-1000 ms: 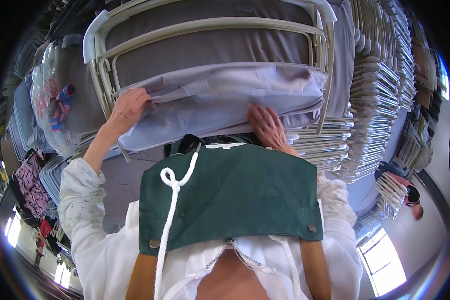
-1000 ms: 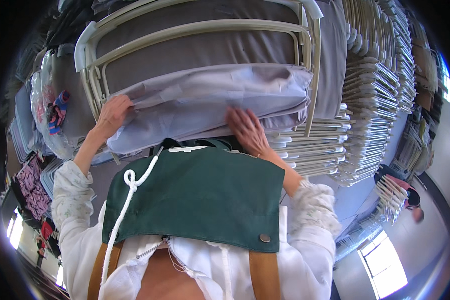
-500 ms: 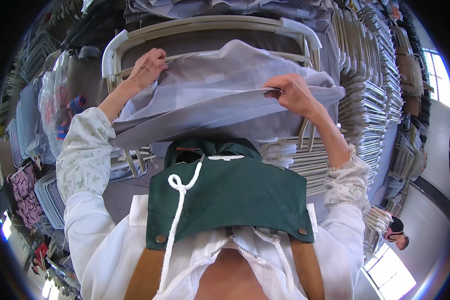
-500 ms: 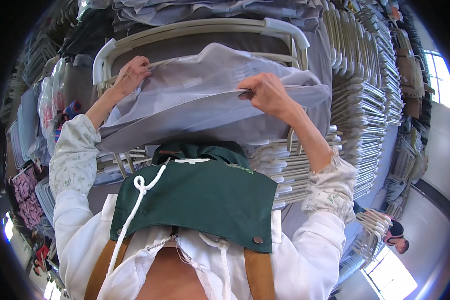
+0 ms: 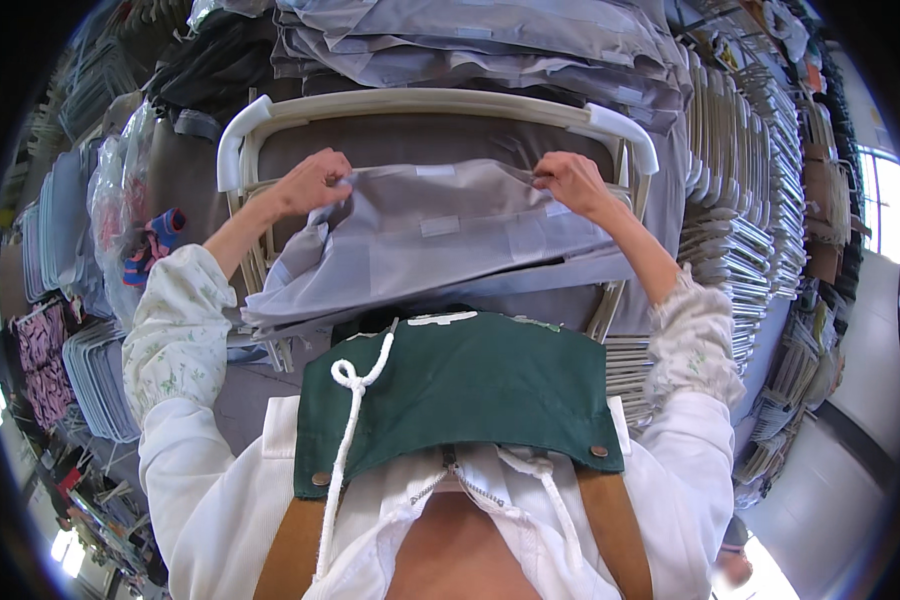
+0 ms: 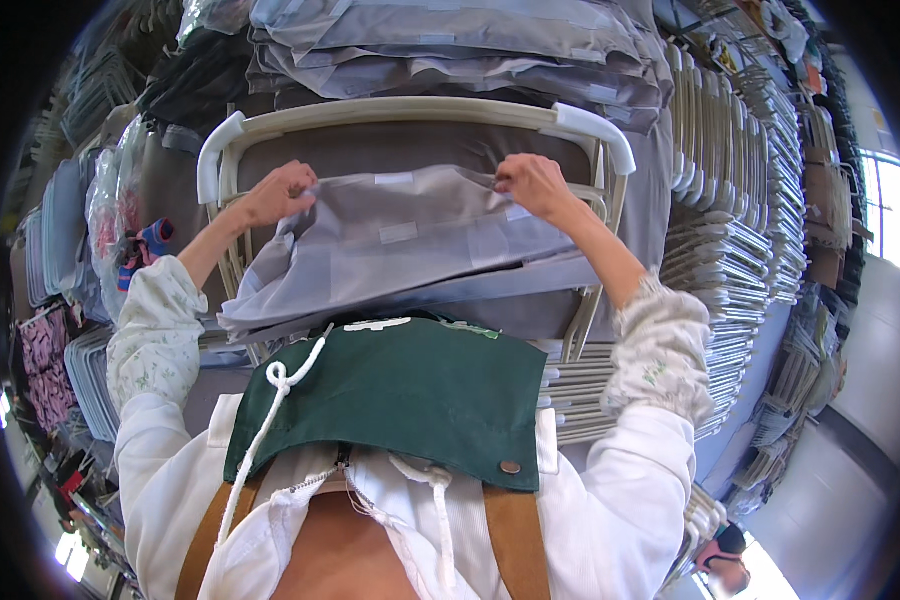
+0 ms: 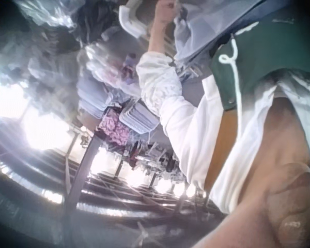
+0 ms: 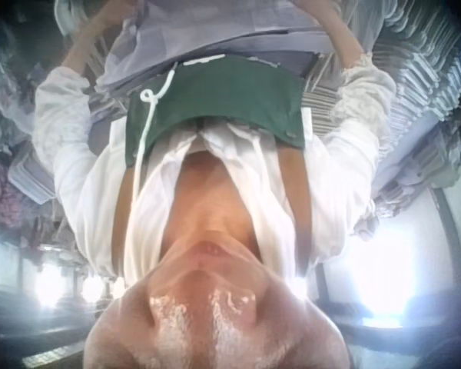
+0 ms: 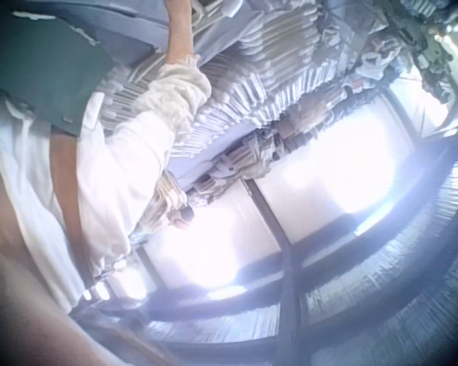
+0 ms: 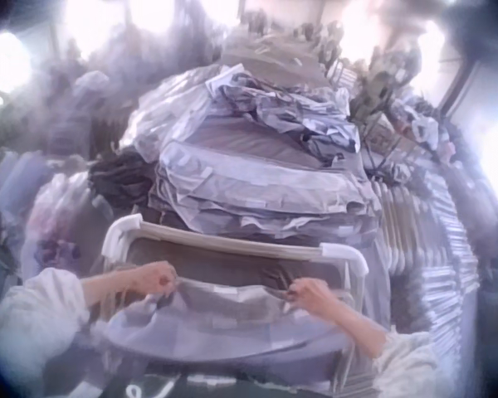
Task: The person repeatedly wraps gray fabric around the frames of white folding chairs, tucks the fabric into the frame, and stacks the wrapped chairs. The person handles the chairs one at a time and places them into a growing stack.
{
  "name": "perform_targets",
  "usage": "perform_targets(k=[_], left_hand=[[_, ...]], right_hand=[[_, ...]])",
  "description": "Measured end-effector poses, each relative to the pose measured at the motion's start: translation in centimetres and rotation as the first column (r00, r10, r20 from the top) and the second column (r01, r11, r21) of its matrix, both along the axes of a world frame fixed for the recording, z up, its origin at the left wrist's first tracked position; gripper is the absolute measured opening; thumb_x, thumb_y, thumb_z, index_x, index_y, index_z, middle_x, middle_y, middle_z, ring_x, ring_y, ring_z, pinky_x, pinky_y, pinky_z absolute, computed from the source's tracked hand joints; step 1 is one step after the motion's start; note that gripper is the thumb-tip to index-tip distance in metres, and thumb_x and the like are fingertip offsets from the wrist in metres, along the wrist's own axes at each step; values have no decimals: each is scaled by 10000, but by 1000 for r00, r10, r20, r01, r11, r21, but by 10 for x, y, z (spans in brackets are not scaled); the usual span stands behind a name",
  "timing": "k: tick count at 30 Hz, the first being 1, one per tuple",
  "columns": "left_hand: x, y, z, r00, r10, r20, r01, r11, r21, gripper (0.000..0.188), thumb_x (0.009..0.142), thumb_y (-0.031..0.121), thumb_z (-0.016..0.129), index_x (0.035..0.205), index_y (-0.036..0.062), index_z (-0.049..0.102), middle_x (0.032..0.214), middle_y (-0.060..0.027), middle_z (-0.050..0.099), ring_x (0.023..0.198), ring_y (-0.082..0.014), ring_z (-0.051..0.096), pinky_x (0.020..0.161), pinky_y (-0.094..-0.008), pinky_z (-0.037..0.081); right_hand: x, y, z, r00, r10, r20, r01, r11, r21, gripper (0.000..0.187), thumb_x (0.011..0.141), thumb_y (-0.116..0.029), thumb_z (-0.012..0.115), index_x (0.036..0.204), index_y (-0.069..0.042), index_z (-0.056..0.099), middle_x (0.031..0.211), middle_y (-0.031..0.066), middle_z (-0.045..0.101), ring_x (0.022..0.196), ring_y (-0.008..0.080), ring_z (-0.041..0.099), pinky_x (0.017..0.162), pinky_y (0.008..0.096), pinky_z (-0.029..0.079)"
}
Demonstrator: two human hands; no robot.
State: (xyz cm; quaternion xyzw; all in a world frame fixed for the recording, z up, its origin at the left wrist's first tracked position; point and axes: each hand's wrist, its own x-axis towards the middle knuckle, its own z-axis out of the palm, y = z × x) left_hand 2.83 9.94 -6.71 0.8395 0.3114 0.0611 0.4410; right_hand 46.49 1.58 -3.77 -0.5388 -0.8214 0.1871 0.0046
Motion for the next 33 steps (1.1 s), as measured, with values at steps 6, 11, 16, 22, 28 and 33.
perform_targets(k=[6, 11, 16, 22, 28, 33], left_hand=[[13, -57, 30, 988, 131, 85, -152, 938, 311, 203, 619, 17, 659, 634, 16, 457, 832, -93, 542, 802, -285, 531, 649, -388, 464], [13, -70, 31, 997, 25, 79, -59, 884, 463, 248, 573, -20, 663, 645, 25, 430, 842, -91, 544, 835, -269, 537, 644, -381, 460], [13, -63, 39, 973, 229, -25, -223, 963, 151, 282, 600, -48, 662, 725, 47, 427, 805, -103, 522, 770, -286, 548, 617, -348, 436], [46, 4, 12, 978, 200, -66, -193, 727, -658, 174, 753, 66, 733, 897, 7, 656, 778, -51, 658, 713, -147, 618, 655, -296, 482], [87, 21, 6, 992, -76, 101, 123, 766, -631, 342, 745, 33, 732, 1083, -10, 707, 856, -69, 698, 795, -130, 641, 721, -271, 508], [108, 4, -12, 938, -232, 258, 295, 924, -241, 252, 768, 18, 683, 1020, 12, 693, 809, -89, 603, 765, -165, 576, 680, -336, 453]], right_hand=[[9, -8, 18, 973, -12, -232, -57, 955, -292, 178, 841, -180, 688, 932, -34, 642, 858, 85, 616, 866, 264, 609, 756, 373, 487], [-53, 31, 6, 753, -421, -506, -198, 588, -784, 379, 918, -343, 638, 1125, -27, 658, 1023, 88, 675, 938, 186, 607, 791, 350, 478], [-130, 21, -8, 974, 79, -212, -166, 887, -431, 289, 790, -263, 735, 938, -23, 669, 844, 181, 692, 828, 325, 674, 739, 435, 515], [-132, -1, -21, 995, -56, -78, 45, 989, -140, 186, 669, -98, 683, 846, -55, 649, 736, 169, 675, 710, 364, 673, 636, 450, 526], [-134, -20, -31, 955, -139, -262, 173, 979, 111, 179, 628, -95, 682, 792, -59, 621, 732, 144, 667, 659, 365, 650, 589, 453, 507], [-131, -29, -20, 946, -125, -298, 166, 979, 117, 276, 643, -74, 701, 906, -35, 626, 886, 117, 678, 798, 330, 649, 733, 440, 500]])
